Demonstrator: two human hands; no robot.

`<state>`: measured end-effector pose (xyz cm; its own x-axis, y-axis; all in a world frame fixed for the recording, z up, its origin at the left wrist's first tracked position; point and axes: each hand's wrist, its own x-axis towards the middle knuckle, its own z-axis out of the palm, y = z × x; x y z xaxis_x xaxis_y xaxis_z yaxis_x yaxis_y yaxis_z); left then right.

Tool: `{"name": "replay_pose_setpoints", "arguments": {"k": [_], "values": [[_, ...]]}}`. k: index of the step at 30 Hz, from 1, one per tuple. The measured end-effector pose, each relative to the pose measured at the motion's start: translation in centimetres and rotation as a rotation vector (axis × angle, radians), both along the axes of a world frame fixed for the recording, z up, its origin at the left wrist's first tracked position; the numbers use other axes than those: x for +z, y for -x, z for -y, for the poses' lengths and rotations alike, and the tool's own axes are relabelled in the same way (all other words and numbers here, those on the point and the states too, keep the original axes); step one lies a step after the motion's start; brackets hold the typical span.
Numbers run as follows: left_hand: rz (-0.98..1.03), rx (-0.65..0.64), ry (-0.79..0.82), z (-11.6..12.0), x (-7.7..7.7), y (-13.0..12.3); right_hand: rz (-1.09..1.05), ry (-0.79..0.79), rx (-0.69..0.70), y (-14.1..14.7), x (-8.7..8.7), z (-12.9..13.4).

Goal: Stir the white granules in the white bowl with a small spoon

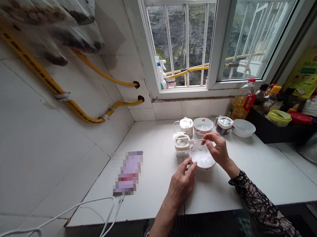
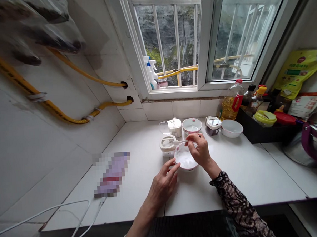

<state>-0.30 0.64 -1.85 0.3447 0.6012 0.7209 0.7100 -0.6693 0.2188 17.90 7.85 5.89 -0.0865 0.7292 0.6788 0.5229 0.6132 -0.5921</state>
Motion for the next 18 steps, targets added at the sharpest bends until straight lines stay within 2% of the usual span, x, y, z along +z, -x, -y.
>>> {"name": "replay_pose_setpoints", "arguments": {"k": [3,8,13,18], "values": [[0.003,-0.002,0.012,0.0,0.0,0.0,0.004,0.069,-0.057,-0.9,-0.4,-0.3],[0.005,-0.013,0.017,0.0,0.0,0.0,0.132,0.078,-0.136,-0.7,-1.7,-1.1],[0.015,-0.02,-0.008,-0.1,0.0,-0.1,0.169,0.158,-0.027,-0.1,-2.1,-1.0],[0.025,-0.024,-0.003,-0.1,0.0,-0.1,0.057,0.263,0.009,-0.1,-1.7,-0.8]]}}
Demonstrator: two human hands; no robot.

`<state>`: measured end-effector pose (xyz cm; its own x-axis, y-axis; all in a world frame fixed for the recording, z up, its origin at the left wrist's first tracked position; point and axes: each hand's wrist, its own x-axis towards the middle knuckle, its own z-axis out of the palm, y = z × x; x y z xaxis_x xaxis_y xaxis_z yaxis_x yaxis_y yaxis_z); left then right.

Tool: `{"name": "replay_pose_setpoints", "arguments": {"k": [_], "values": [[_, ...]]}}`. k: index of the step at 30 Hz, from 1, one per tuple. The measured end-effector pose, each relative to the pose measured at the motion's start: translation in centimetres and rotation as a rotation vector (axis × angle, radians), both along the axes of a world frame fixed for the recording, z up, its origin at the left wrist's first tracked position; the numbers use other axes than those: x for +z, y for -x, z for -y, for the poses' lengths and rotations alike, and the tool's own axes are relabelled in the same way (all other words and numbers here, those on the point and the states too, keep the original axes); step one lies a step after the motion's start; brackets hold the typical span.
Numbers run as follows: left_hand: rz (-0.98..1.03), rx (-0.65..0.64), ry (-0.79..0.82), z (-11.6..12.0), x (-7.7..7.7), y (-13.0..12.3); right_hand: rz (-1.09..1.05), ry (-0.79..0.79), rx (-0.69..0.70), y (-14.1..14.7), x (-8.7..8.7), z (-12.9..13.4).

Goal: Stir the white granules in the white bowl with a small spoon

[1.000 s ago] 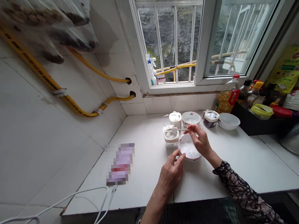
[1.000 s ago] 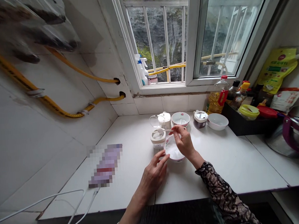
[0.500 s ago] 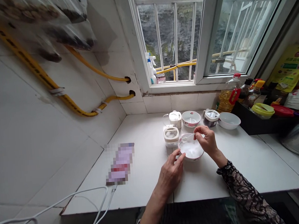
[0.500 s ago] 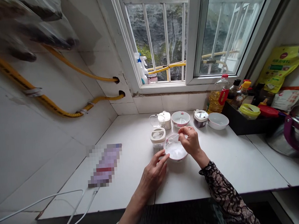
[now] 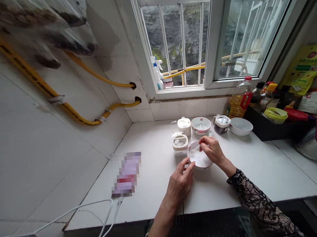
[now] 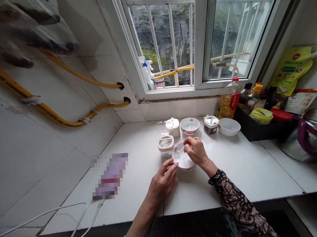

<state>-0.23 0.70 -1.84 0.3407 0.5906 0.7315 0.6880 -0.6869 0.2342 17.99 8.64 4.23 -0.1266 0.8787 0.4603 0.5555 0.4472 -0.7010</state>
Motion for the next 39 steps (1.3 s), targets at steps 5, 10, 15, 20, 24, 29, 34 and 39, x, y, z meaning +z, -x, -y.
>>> {"name": "replay_pose_setpoints", "arguments": {"k": [5,10,15,20,24,29,34,39], "values": [[-0.003,0.0,0.003,0.0,0.0,0.0,-0.216,0.182,0.065,0.1,0.1,-0.1],[-0.009,0.006,0.012,0.0,-0.1,0.1,-0.373,0.263,0.038,-0.1,0.2,-0.3],[-0.014,0.015,0.014,0.1,0.0,0.0,-0.465,0.281,0.005,-0.7,0.6,-0.6],[-0.016,0.018,0.011,0.1,0.0,0.0,-0.591,0.352,0.013,-1.1,0.8,-1.0],[-0.018,0.017,0.009,0.1,0.0,0.0,-0.677,0.362,0.01,-1.1,0.9,-1.4],[-0.024,0.021,-0.006,0.0,0.1,0.0,-0.644,0.181,0.039,0.2,1.0,-1.2],[-0.031,0.027,-0.013,0.0,0.1,0.0,-0.143,-0.243,0.09,1.8,1.1,-0.3],[-0.03,0.041,-0.019,0.0,0.2,0.0,0.199,-0.475,0.182,2.0,1.3,0.1]]}}
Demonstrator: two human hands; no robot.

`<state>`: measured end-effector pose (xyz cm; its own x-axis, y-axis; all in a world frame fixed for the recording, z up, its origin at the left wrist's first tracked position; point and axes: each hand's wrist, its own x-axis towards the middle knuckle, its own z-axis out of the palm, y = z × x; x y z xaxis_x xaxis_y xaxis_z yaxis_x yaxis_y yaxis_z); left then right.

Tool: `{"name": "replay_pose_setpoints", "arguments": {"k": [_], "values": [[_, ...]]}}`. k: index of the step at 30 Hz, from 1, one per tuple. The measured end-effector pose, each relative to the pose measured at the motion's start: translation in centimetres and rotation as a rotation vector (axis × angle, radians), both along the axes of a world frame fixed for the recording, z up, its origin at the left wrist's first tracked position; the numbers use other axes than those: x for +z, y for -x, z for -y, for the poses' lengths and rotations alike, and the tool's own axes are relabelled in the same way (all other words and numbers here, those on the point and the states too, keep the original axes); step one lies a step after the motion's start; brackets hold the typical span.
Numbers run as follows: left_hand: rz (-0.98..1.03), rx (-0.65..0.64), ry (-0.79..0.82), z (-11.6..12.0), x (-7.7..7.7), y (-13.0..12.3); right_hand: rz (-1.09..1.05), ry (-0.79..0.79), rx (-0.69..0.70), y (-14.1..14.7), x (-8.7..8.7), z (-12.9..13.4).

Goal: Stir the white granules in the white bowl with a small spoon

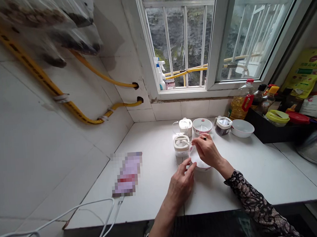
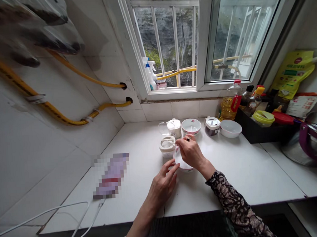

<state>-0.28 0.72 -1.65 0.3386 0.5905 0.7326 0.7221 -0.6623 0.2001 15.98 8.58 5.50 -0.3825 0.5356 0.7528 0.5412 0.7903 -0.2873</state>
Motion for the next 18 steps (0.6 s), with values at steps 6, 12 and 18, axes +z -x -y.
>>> {"name": "replay_pose_setpoints", "arguments": {"k": [6,12,18], "values": [[-0.004,-0.011,0.038,0.1,-0.1,0.1,-0.302,0.282,-0.194,-2.2,0.7,0.3],[0.013,-0.025,0.054,0.2,-0.1,0.1,-0.293,0.375,-0.254,-3.8,0.3,0.0],[0.016,-0.033,0.05,0.1,-0.4,0.1,-0.131,0.349,-0.22,-2.2,-0.7,0.0]]}}
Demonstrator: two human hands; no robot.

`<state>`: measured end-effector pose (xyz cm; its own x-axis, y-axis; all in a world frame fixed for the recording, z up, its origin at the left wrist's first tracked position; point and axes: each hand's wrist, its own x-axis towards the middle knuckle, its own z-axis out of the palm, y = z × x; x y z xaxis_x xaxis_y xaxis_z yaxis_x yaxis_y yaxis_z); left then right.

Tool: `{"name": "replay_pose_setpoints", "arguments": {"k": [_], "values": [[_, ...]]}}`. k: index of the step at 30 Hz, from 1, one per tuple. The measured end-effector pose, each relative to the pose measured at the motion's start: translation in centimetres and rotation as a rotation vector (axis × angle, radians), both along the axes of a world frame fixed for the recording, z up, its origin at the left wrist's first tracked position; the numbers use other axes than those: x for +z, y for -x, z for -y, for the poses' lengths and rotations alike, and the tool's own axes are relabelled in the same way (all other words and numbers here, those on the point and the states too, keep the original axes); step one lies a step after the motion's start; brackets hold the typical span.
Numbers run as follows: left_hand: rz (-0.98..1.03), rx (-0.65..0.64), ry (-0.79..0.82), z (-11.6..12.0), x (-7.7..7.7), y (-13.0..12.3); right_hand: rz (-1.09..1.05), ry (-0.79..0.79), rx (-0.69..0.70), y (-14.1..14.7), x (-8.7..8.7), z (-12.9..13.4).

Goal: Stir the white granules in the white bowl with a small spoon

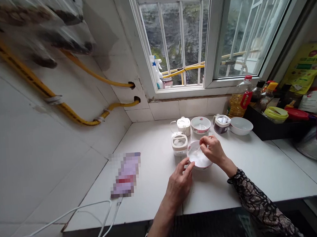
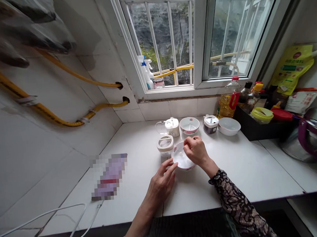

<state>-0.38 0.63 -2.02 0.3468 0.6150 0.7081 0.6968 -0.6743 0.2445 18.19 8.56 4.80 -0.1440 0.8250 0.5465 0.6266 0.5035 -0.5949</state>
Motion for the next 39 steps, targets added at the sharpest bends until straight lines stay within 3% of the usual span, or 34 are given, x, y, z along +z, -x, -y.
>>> {"name": "replay_pose_setpoints", "arguments": {"k": [11,18,26,33,39], "values": [[0.008,-0.008,-0.003,-0.1,0.1,0.0,-0.31,0.263,-0.017,-0.5,0.2,-0.4],[0.007,-0.004,0.004,0.0,0.0,0.0,-0.232,0.237,-0.06,-0.4,-0.3,-0.5],[0.004,0.001,0.0,0.0,0.1,0.0,-0.411,0.364,-0.019,-0.8,-0.4,-1.0],[0.002,0.0,0.01,0.0,0.2,-0.1,-0.226,0.259,0.023,0.0,-0.3,-0.6],[0.009,-0.008,0.012,0.0,0.2,-0.1,-0.412,0.364,0.023,-0.3,-0.5,-0.8]]}}
